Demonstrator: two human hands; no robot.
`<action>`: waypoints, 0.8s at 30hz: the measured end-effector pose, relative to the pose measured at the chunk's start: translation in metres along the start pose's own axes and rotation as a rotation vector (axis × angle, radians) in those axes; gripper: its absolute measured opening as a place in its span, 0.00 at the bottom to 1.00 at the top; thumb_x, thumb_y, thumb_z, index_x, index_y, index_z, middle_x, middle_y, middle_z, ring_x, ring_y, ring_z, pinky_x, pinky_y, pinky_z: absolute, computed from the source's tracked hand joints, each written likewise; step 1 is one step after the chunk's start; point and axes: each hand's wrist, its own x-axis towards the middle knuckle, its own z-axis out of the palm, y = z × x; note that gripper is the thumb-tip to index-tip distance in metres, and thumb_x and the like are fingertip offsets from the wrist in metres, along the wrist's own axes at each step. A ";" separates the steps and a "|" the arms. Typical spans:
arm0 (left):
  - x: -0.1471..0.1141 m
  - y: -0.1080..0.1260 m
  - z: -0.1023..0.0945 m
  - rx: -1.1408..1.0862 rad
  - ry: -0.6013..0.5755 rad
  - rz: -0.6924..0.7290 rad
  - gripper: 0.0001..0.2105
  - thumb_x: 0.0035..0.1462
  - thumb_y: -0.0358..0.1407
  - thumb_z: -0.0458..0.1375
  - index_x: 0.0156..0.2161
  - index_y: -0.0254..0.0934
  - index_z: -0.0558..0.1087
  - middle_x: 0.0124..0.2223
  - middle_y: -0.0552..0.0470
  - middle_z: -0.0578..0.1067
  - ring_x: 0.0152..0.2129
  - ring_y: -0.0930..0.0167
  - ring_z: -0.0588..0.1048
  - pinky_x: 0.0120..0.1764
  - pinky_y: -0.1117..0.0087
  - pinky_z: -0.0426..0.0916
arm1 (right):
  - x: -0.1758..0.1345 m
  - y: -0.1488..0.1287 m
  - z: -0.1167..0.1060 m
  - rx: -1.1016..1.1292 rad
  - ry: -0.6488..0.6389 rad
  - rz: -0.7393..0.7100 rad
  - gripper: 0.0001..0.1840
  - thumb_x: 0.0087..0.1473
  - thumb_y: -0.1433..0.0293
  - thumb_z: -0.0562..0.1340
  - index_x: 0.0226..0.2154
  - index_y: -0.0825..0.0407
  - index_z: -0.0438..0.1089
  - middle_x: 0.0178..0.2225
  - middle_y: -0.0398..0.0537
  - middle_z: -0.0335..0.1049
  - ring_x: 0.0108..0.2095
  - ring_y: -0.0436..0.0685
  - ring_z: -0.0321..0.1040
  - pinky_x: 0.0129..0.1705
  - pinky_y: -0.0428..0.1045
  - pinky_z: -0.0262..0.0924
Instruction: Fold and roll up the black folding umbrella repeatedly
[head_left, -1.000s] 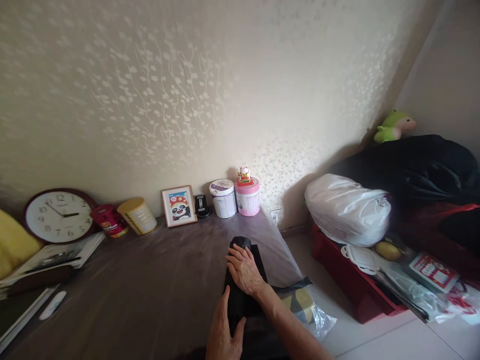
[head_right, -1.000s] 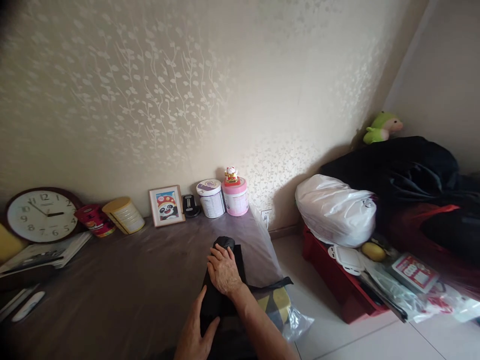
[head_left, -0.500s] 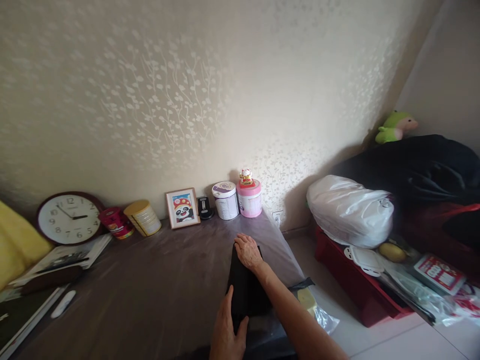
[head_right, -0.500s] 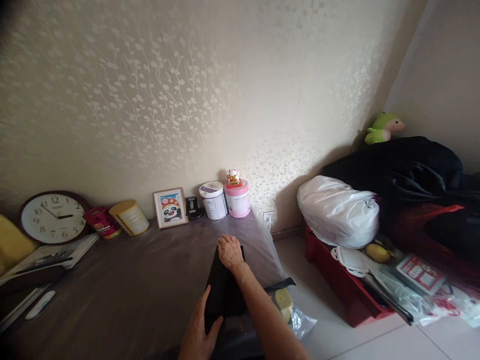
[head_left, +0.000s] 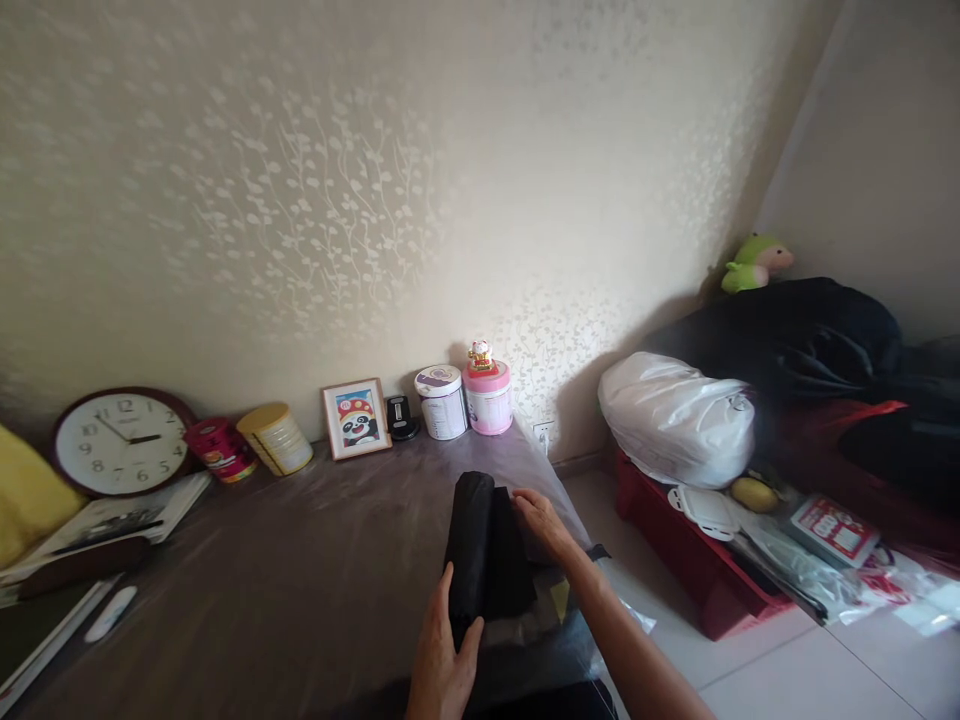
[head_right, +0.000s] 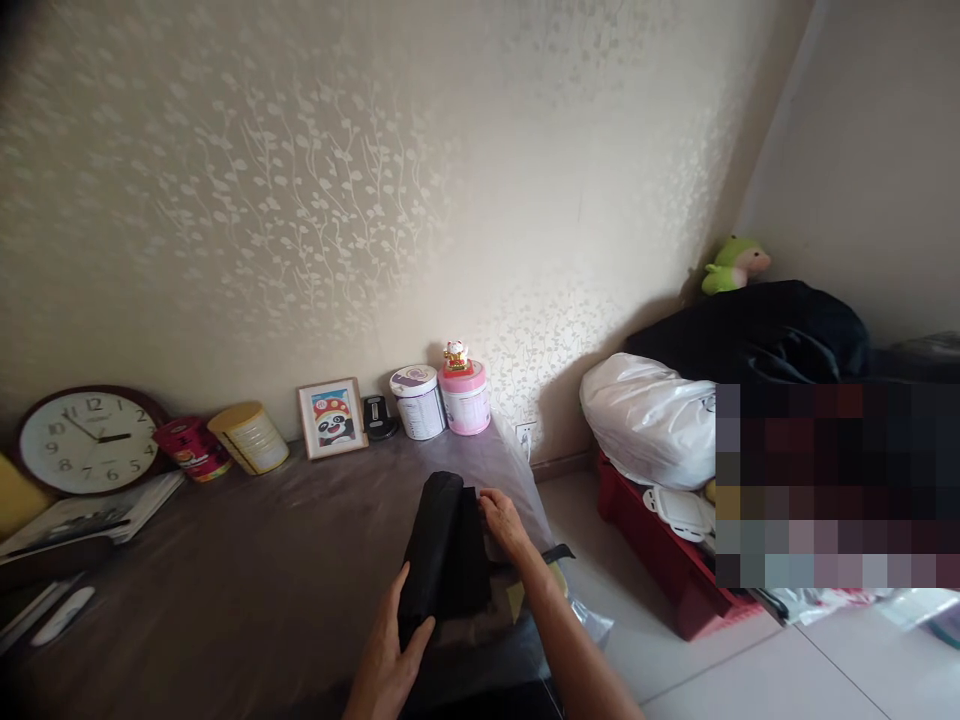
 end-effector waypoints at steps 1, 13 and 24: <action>0.000 0.001 0.000 0.001 -0.001 0.002 0.27 0.56 0.37 0.47 0.60 0.37 0.47 0.64 0.44 0.51 0.61 0.64 0.50 0.60 0.57 0.49 | -0.002 -0.003 0.002 0.027 -0.019 -0.003 0.19 0.51 0.66 0.49 0.40 0.54 0.69 0.34 0.47 0.73 0.33 0.54 0.69 0.32 0.46 0.62; 0.004 -0.004 0.001 0.029 0.014 0.019 0.28 0.55 0.40 0.47 0.59 0.34 0.46 0.63 0.41 0.51 0.61 0.63 0.49 0.60 0.55 0.47 | -0.015 -0.031 0.018 0.232 -0.193 0.156 0.18 0.50 0.73 0.49 0.45 0.52 0.62 0.40 0.49 0.65 0.25 0.47 0.68 0.26 0.45 0.65; 0.001 -0.004 0.001 0.009 0.016 0.031 0.28 0.56 0.41 0.47 0.60 0.35 0.46 0.63 0.41 0.51 0.61 0.63 0.50 0.61 0.55 0.45 | -0.014 -0.024 0.020 0.097 -0.151 0.109 0.21 0.44 0.77 0.52 0.42 0.52 0.69 0.30 0.44 0.69 0.27 0.50 0.65 0.25 0.45 0.64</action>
